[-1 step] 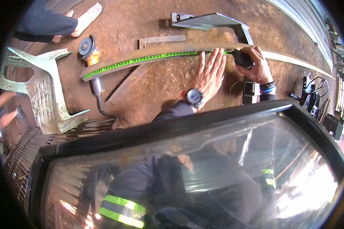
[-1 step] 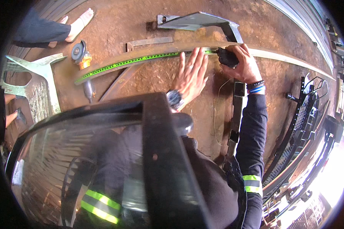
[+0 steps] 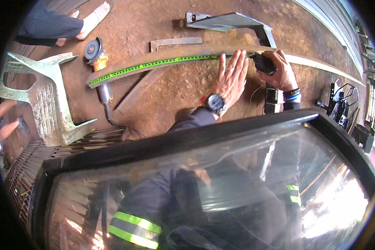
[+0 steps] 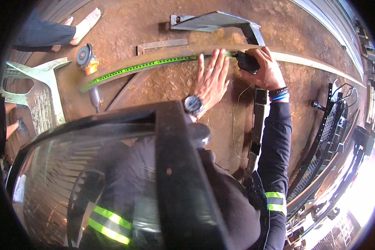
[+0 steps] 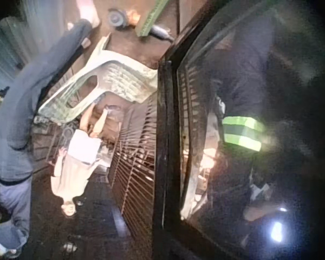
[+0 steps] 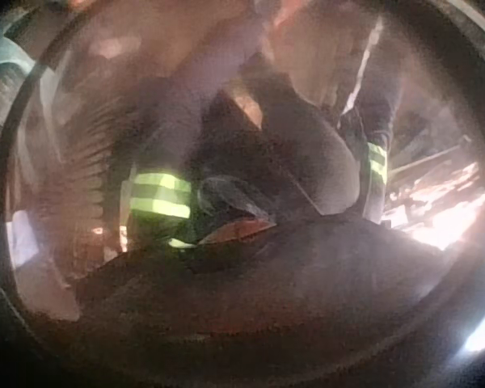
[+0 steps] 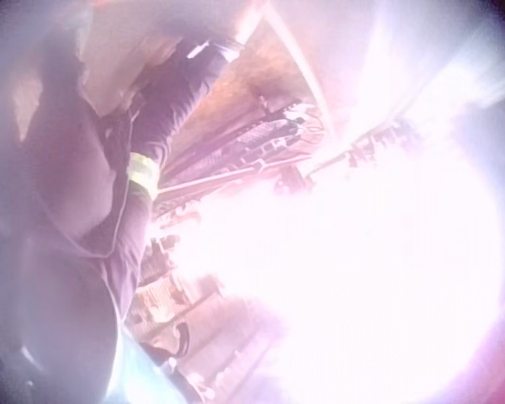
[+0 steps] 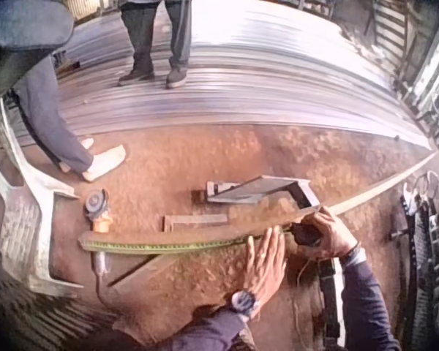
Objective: The person uses an angle grinder to cut a long metal bar into smaller segments. They measure the bar with a tape measure, mark the cut lines with a marker, and then perform the cuts, generating sparks. The process is repeated for multiple segments.
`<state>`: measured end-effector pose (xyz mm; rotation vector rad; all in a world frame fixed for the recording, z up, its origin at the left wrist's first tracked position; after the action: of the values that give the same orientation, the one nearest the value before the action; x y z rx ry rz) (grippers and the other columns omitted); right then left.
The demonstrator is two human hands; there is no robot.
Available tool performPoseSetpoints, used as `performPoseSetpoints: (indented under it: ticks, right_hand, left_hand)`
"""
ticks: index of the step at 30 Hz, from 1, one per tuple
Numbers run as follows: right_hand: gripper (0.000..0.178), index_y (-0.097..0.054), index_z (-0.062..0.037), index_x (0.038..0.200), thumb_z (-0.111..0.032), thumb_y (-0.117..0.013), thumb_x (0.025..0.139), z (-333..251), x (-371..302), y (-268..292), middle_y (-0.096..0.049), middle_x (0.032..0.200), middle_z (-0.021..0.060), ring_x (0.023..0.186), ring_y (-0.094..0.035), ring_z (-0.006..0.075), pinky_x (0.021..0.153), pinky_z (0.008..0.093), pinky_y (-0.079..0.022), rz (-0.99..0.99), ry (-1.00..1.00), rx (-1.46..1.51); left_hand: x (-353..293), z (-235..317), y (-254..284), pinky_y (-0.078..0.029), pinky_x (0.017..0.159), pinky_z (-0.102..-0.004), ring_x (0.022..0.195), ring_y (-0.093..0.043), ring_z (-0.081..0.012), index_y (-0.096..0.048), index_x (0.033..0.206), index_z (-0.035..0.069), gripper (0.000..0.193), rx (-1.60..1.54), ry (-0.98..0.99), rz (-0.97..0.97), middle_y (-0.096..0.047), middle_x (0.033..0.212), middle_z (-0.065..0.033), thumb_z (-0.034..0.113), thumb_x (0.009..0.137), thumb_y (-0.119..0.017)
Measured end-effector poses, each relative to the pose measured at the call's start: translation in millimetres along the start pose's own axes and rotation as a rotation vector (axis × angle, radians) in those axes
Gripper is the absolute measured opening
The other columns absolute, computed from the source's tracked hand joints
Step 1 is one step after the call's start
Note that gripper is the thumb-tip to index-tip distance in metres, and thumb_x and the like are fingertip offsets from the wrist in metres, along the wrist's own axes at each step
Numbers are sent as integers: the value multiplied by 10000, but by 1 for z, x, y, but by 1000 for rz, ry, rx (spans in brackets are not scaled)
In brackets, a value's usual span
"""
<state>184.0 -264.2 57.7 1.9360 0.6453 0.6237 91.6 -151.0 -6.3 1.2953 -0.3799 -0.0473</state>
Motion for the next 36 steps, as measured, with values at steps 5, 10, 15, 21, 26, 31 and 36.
performPoseSetpoints:
  ticks: [5, 10, 15, 21, 26, 31, 36]
  right_hand:
    - [536, -647, -17, 1163, -216, -853, 710, 7, -16, 12, -670, 1150, 141, 1101, -609, 358, 960, 435, -517, 46, -34, -88]
    - [546, -641, -8, 1179, -218, -853, 722, 8, -20, 9, -639, 1240, 150, 1164, -595, 370, 979, 439, -514, 101, -72, -123]
    - [566, -617, 21, 1243, -180, -823, 756, -13, -30, 13, -508, 1418, 200, 1300, -522, 381, 1035, 474, -488, 272, -238, 141]
    - [274, -658, 8, 1242, -83, -541, 1012, -76, -56, 16, -506, 1424, 193, 1308, -479, 290, 1117, 421, -370, 458, -241, 539]
    - [161, -729, -28, 1103, -81, -654, 971, -112, -43, -7, -639, 1039, 91, 1043, -580, 213, 928, 331, -451, 479, -448, 645]
    - [212, -734, -49, 1033, -129, -769, 840, -132, -1, -59, -635, 1231, 269, 1224, -550, 373, 1066, 472, -402, 438, -464, 246]
    - [185, -644, -44, 840, -154, -779, 777, -138, 23, -115, -714, 899, 217, 915, -715, 373, 850, 451, -550, 88, -690, 425]
  left_hand:
    - [29, 22, -25, -106, 1234, -634, 1565, -135, -342, -352, 1546, -22, 777, 67, -14, 11, -177, 1681, -189, 346, 917, -621]
    - [32, 19, -37, -103, 1239, -625, 1573, -100, -331, -319, 1569, -2, 714, 89, -33, -42, -123, 1700, -160, 261, 941, -538]
    - [29, 8, -40, -78, 1250, -600, 1584, -60, -310, -245, 1594, 6, 675, 77, -9, -84, -102, 1708, -147, 208, 980, -437]
    - [28, 12, -47, -65, 1256, -583, 1584, -73, -299, -236, 1601, 21, 665, 219, -61, -80, -112, 1709, -138, 241, 994, -393]
    - [30, 6, -43, -58, 1261, -577, 1582, -70, -313, -299, 1592, 58, 636, 280, -29, -62, -138, 1709, -101, 287, 1008, -401]
    - [27, 8, -69, -41, 1261, -580, 1585, -37, -305, -288, 1596, 77, 676, 580, 31, -57, -107, 1716, -87, 372, 997, -385]
    - [29, 15, -53, -45, 1249, -604, 1583, -71, -305, -259, 1603, 59, 648, 380, -77, -95, -115, 1713, -104, 301, 1013, -378]
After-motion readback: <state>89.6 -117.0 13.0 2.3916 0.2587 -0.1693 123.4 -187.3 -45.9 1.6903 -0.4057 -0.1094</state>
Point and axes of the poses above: each hand's wrist, its own x-axis towards the middle knuckle, its own y-axis out of the back of the hand, z = x × y, the point moved 9 cm from there along x, towards the middle knuckle
